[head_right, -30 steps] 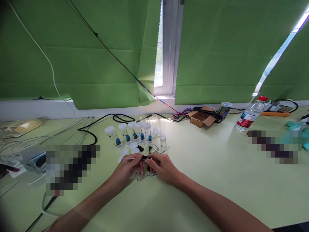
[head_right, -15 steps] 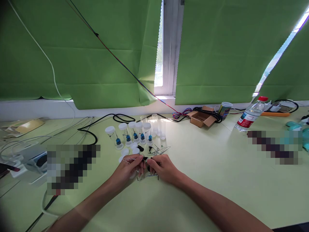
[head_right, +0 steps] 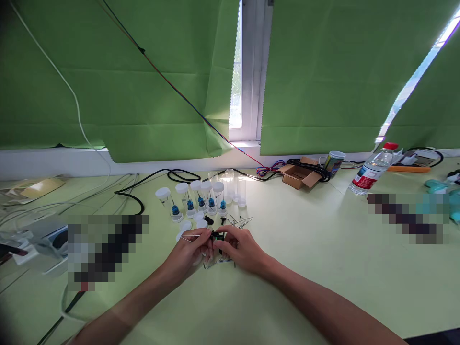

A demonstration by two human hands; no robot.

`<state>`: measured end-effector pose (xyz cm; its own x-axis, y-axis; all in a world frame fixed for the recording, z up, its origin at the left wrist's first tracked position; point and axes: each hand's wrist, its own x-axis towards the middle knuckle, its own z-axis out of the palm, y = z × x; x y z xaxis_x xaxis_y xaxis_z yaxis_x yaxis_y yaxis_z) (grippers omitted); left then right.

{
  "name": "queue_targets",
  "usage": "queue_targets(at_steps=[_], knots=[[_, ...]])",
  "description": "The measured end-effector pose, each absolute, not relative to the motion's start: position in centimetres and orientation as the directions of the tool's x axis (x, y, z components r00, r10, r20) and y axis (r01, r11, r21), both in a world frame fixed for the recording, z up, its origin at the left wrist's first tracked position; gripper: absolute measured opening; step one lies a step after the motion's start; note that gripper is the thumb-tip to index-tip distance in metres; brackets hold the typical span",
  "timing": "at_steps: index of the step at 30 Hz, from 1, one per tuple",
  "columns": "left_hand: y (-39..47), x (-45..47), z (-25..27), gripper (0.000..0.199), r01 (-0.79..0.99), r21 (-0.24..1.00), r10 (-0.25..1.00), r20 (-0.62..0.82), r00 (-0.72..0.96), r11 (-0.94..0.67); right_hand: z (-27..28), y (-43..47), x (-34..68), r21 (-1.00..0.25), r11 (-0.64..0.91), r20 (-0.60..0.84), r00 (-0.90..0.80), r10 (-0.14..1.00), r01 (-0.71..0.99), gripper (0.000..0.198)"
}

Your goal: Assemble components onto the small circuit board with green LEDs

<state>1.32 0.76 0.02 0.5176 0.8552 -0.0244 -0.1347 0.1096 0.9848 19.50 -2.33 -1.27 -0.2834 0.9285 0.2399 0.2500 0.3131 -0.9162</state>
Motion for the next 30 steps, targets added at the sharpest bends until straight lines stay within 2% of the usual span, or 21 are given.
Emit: queue_targets(at_steps=[3, 9, 15, 18, 21, 27, 30], knots=[[0.80, 1.32, -0.07, 0.038, -0.120, 0.988, 0.855, -0.024, 0.519, 0.101, -1.29, -2.23, 19.55, -0.910, 0.334, 0.256, -0.300, 0.919, 0.247, 0.018], [0.80, 1.32, -0.09, 0.038, -0.100, 0.991, 0.848, -0.024, 0.529, 0.091, -1.87, -1.92, 19.67, -0.872, 0.398, 0.312, -0.302, 0.901, 0.285, 0.043], [0.86, 1.38, -0.13, 0.039, -0.107, 0.988, 0.855, -0.039, 0.516, 0.109, -1.94, -1.76, 19.72, -0.866, 0.408, 0.316, -0.315, 0.895, 0.289, 0.053], [0.87, 1.37, -0.22, 0.037, -0.139, 0.983, 0.859, -0.029, 0.511, 0.116, -1.68, -1.91, 19.71, -0.875, 0.382, 0.290, -0.311, 0.905, 0.296, 0.046], [0.84, 1.35, -0.19, 0.037, -0.142, 0.982, 0.858, -0.034, 0.513, 0.123, -1.52, -2.09, 19.64, -0.899, 0.332, 0.249, -0.292, 0.924, 0.285, 0.024], [0.77, 1.41, 0.05, 0.037, -0.137, 0.982, 0.853, -0.038, 0.520, 0.127, -1.13, -2.30, 19.57, -0.895, 0.338, 0.248, -0.304, 0.920, 0.292, 0.018], [0.74, 1.40, 0.02, 0.037, -0.132, 0.984, 0.849, -0.031, 0.528, 0.119, -1.16, -2.27, 19.60, -0.895, 0.341, 0.251, -0.309, 0.917, 0.287, 0.028]])
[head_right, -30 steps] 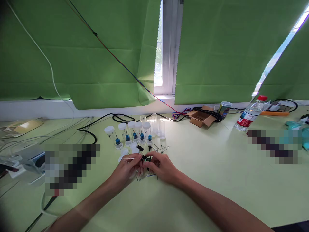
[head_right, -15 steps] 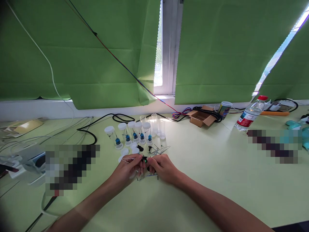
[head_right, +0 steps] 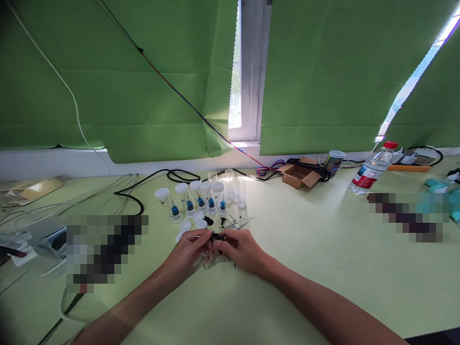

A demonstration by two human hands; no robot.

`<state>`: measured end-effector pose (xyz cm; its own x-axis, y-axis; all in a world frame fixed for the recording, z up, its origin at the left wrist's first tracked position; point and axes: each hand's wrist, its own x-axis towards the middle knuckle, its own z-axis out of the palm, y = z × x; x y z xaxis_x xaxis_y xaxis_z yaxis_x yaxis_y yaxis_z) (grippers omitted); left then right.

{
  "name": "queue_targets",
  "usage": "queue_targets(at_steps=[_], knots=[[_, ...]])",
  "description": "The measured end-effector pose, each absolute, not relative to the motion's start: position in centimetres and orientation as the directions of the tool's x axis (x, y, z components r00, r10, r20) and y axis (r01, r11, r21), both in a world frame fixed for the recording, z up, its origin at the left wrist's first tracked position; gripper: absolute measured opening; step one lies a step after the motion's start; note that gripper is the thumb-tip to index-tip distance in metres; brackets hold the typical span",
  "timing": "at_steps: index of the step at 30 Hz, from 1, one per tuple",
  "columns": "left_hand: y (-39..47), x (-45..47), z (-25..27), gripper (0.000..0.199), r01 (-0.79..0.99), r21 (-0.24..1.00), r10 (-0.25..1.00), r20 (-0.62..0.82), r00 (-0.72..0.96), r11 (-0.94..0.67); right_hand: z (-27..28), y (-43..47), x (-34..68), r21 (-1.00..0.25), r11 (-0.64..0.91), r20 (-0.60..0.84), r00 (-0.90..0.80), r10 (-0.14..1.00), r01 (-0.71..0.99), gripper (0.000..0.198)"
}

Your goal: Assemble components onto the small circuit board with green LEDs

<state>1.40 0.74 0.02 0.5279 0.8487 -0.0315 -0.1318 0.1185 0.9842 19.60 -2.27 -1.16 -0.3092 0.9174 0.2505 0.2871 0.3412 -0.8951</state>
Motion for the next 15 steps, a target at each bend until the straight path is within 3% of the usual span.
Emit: queue_targets(at_steps=[8, 10, 13, 15], knots=[[0.78, 1.42, -0.04, 0.038, -0.142, 0.981, 0.852, -0.039, 0.522, 0.131, -1.86, -1.86, 19.65, -0.868, 0.386, 0.292, -0.309, 0.905, 0.312, 0.048], [0.78, 1.44, 0.05, 0.038, -0.149, 0.979, 0.857, -0.046, 0.513, 0.142, -1.66, -1.95, 19.63, -0.878, 0.369, 0.275, -0.308, 0.911, 0.306, 0.045], [0.76, 1.44, 0.10, 0.038, -0.142, 0.980, 0.858, -0.050, 0.511, 0.142, -1.33, -2.15, 19.61, -0.895, 0.336, 0.250, -0.294, 0.922, 0.294, 0.022], [0.73, 1.41, 0.04, 0.038, -0.130, 0.984, 0.853, -0.038, 0.520, 0.123, -1.25, -2.22, 19.61, -0.897, 0.335, 0.254, -0.283, 0.925, 0.288, 0.026]])
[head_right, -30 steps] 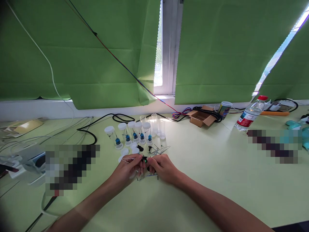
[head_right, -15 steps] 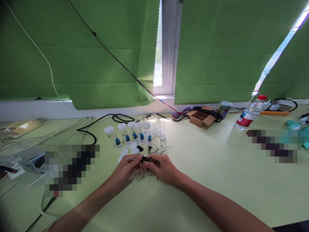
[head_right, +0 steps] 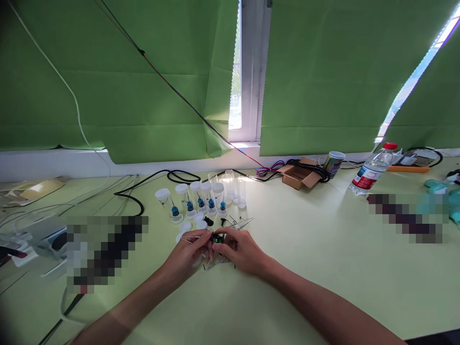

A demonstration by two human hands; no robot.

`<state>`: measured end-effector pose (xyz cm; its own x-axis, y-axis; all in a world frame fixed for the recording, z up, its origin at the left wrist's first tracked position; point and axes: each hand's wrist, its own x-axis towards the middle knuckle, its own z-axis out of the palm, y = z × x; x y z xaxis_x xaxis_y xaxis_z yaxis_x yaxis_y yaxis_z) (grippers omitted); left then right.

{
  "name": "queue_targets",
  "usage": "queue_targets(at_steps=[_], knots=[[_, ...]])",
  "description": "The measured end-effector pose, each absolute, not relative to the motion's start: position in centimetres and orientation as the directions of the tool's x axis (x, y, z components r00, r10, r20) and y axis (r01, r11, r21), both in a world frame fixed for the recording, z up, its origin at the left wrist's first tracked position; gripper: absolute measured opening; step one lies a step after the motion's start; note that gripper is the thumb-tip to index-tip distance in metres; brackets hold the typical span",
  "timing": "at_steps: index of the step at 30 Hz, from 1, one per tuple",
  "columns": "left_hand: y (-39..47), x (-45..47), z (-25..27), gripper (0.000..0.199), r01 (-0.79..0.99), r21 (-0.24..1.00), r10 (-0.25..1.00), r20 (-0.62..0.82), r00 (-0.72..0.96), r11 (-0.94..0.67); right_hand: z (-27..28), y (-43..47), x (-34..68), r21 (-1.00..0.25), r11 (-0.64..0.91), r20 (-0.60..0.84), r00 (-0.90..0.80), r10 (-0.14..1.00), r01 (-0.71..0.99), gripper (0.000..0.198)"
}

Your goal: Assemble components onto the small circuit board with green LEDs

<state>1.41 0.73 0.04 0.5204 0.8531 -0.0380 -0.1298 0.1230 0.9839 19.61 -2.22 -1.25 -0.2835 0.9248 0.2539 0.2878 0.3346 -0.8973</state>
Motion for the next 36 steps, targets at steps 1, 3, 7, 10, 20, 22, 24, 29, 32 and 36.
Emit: queue_targets(at_steps=[1, 3, 7, 10, 20, 22, 24, 29, 32, 36], knots=[[0.73, 1.40, 0.01, 0.038, -0.124, 0.986, 0.853, -0.032, 0.521, 0.112, -1.27, -2.22, 19.61, -0.898, 0.337, 0.258, -0.281, 0.924, 0.283, 0.030], [0.72, 1.38, -0.04, 0.038, -0.118, 0.988, 0.857, -0.022, 0.516, 0.097, -1.37, -2.19, 19.61, -0.904, 0.339, 0.264, -0.285, 0.922, 0.261, 0.031], [0.70, 1.36, 0.12, 0.038, -0.104, 0.990, 0.851, -0.026, 0.524, 0.094, -1.53, -2.13, 19.60, -0.912, 0.338, 0.265, -0.293, 0.918, 0.232, 0.025], [0.65, 1.33, 0.28, 0.039, -0.092, 0.991, 0.845, -0.029, 0.534, 0.093, -1.49, -2.11, 19.60, -0.899, 0.358, 0.277, -0.306, 0.911, 0.254, 0.028], [0.65, 1.45, 0.23, 0.038, -0.101, 0.989, 0.850, -0.035, 0.526, 0.104, -1.64, -1.94, 19.78, -0.868, 0.390, 0.293, -0.318, 0.902, 0.308, 0.054], [0.72, 1.45, 0.16, 0.038, -0.120, 0.986, 0.851, -0.036, 0.523, 0.116, -1.53, -2.06, 19.75, -0.894, 0.347, 0.259, -0.307, 0.916, 0.282, 0.038], [0.77, 1.43, -0.01, 0.037, -0.138, 0.983, 0.852, -0.031, 0.523, 0.121, -1.38, -2.19, 19.69, -0.910, 0.316, 0.238, -0.285, 0.928, 0.268, 0.026], [0.72, 1.42, -0.31, 0.036, -0.151, 0.982, 0.853, -0.018, 0.521, 0.113, -1.17, -2.28, 19.55, -0.899, 0.333, 0.256, -0.278, 0.926, 0.283, 0.027], [0.65, 1.42, -0.20, 0.037, -0.145, 0.984, 0.850, -0.016, 0.526, 0.108, -1.31, -2.22, 19.52, -0.901, 0.345, 0.273, -0.275, 0.922, 0.263, 0.028], [0.58, 1.37, 0.06, 0.037, -0.122, 0.989, 0.848, -0.008, 0.530, 0.086, -1.50, -2.22, 19.55, -0.901, 0.357, 0.288, -0.277, 0.917, 0.247, 0.029]])
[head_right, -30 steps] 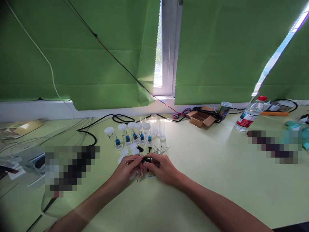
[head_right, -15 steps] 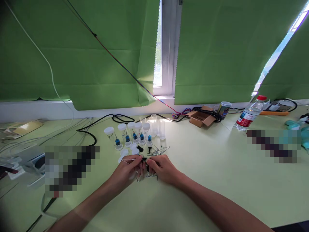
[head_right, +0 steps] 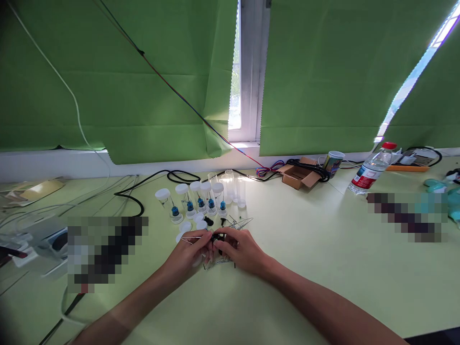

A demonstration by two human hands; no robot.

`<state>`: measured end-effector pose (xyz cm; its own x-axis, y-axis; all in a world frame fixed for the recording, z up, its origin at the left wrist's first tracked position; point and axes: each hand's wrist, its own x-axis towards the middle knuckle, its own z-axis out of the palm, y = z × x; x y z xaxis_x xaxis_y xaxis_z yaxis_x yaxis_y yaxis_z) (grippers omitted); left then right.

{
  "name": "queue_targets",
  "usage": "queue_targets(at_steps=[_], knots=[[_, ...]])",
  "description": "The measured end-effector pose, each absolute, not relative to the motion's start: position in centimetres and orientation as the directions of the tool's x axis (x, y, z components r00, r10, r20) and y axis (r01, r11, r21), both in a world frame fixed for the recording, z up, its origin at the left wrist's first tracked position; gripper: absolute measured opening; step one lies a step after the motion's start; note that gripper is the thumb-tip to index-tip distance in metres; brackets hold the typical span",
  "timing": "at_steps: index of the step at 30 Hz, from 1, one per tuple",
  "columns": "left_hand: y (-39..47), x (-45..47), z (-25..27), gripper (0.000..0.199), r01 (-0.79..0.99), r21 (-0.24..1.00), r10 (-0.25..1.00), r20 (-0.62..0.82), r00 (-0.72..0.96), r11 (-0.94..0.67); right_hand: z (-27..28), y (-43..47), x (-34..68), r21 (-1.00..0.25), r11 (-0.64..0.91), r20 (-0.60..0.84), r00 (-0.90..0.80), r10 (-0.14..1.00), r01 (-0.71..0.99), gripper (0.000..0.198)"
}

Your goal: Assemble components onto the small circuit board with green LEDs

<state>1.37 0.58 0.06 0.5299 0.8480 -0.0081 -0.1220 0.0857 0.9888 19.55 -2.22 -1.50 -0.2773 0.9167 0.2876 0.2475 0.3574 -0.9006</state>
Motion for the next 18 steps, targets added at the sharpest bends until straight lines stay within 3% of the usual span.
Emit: queue_targets(at_steps=[5, 9, 13, 15, 18], knots=[[0.54, 1.38, 0.34, 0.039, -0.077, 0.996, 0.843, -0.003, 0.539, 0.053, -1.47, -2.15, 19.62, -0.893, 0.370, 0.297, -0.282, 0.912, 0.255, 0.024], [0.65, 1.38, 0.06, 0.040, -0.073, 0.996, 0.842, -0.007, 0.540, 0.055, -1.57, -1.93, 19.67, -0.864, 0.415, 0.338, -0.284, 0.897, 0.284, 0.048], [0.77, 1.43, -0.30, 0.039, -0.109, 0.990, 0.845, -0.017, 0.534, 0.088, -1.76, -1.80, 19.77, -0.867, 0.407, 0.327, -0.288, 0.900, 0.289, 0.054], [0.75, 1.48, -0.26, 0.039, -0.125, 0.986, 0.848, -0.025, 0.529, 0.107, -1.74, -1.89, 19.80, -0.875, 0.391, 0.310, -0.290, 0.905, 0.285, 0.049], [0.65, 1.54, 0.01, 0.039, -0.127, 0.985, 0.850, -0.034, 0.526, 0.118, -1.52, -2.15, 19.76, -0.902, 0.349, 0.274, -0.291, 0.917, 0.252, 0.027]])
